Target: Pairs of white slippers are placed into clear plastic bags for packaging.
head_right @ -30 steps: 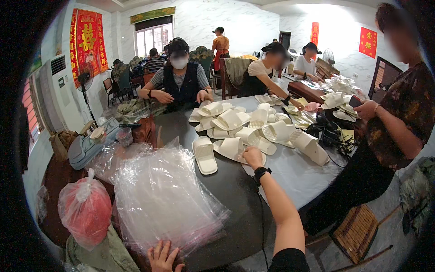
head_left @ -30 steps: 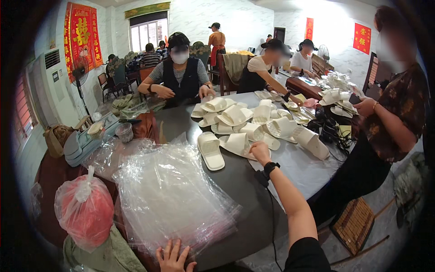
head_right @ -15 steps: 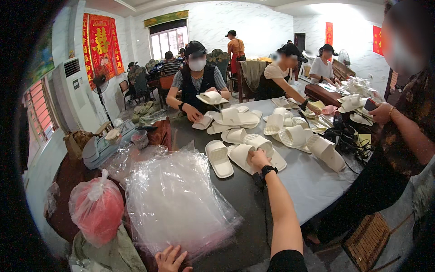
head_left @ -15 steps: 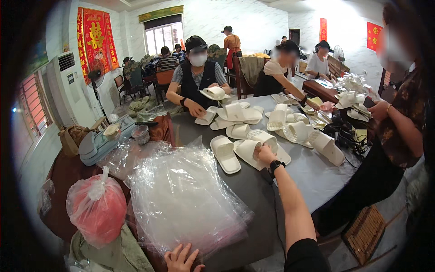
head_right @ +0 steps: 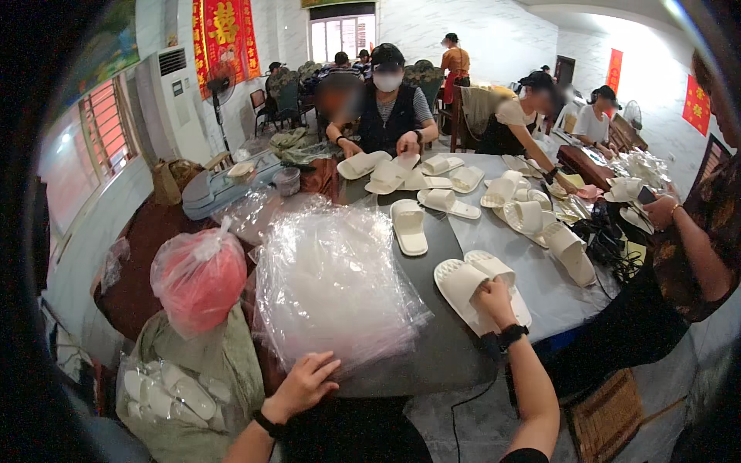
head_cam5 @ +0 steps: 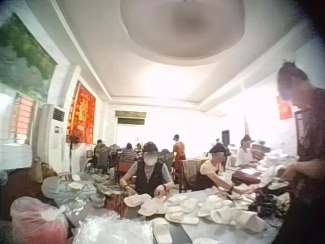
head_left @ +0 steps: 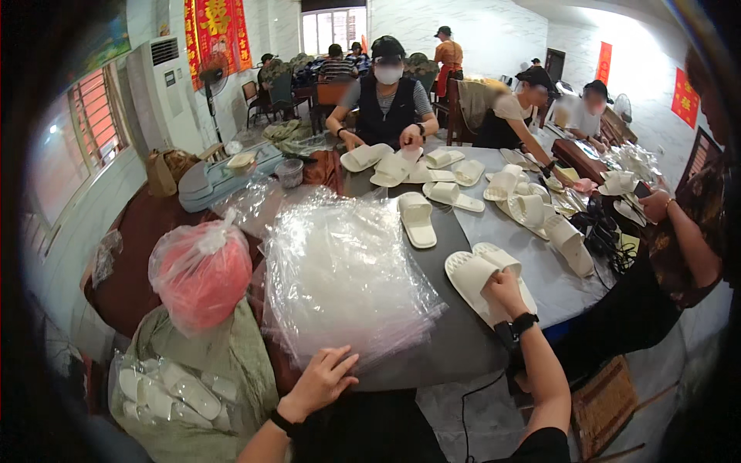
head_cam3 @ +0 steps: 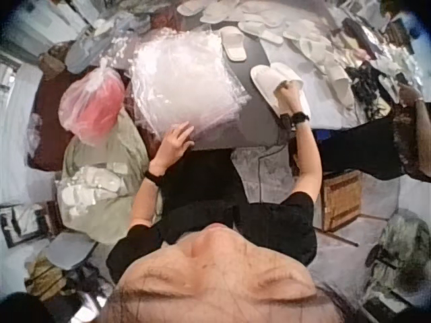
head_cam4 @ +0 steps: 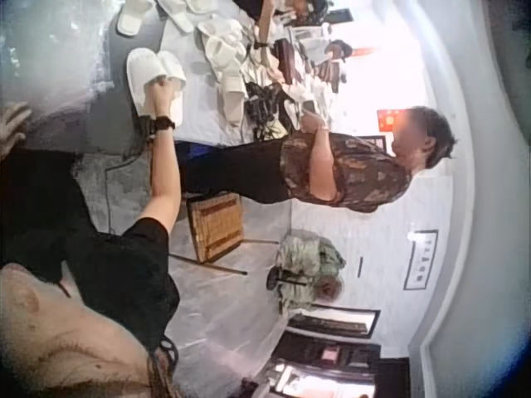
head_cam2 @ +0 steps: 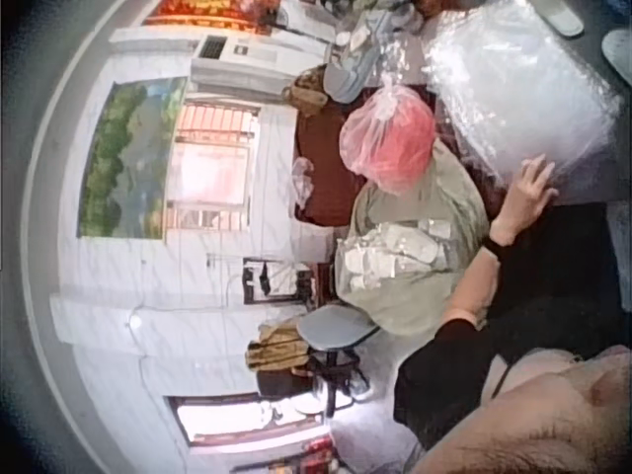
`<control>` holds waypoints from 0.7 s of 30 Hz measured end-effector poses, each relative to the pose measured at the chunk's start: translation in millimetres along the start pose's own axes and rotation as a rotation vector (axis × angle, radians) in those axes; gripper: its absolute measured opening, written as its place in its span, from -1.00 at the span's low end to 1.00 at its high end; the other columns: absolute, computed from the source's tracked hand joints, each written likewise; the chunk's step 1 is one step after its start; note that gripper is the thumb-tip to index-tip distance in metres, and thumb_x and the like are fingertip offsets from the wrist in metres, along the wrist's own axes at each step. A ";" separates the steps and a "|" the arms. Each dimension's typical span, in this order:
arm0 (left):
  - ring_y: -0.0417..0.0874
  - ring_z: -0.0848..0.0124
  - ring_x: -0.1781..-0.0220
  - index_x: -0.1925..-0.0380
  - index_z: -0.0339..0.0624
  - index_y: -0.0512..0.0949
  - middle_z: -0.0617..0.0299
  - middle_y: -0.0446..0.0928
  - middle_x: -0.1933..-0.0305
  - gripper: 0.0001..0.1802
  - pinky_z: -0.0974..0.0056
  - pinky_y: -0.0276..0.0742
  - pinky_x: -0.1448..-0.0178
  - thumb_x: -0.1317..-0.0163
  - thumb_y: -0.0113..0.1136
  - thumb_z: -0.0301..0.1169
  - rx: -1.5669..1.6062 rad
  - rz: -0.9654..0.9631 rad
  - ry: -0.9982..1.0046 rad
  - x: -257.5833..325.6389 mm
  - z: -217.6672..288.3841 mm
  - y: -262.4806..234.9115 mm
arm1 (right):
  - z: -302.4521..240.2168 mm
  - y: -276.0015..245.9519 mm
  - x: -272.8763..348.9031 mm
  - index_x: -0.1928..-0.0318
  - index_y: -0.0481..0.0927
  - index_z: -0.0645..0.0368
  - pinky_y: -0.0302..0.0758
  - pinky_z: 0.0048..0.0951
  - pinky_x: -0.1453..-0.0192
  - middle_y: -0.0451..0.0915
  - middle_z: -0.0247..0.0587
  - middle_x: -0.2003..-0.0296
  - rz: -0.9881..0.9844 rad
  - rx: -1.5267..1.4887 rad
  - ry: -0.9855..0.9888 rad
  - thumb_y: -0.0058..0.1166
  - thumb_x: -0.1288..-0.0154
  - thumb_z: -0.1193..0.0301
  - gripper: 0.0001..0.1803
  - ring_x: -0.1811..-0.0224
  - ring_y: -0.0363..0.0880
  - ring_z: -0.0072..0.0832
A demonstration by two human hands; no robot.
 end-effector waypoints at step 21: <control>0.29 -0.06 -0.50 -0.38 0.07 0.40 0.00 0.30 -0.50 -0.24 -0.20 0.19 -0.38 -0.15 0.43 -0.18 -0.290 -0.054 -0.102 0.1 -12.1 -6.4 | -140.6 -80.1 192.1 -0.02 0.67 0.41 0.50 -0.43 -0.20 0.46 -0.30 -0.25 -0.451 -0.940 0.008 0.22 -0.29 0.56 -0.70 -0.12 0.58 -0.48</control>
Point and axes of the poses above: each hand's wrist, its own x-axis away from the middle knuckle, its own y-axis out of the palm, z = x × y, the point moved 4 cm from there along -x, towards the middle knuckle
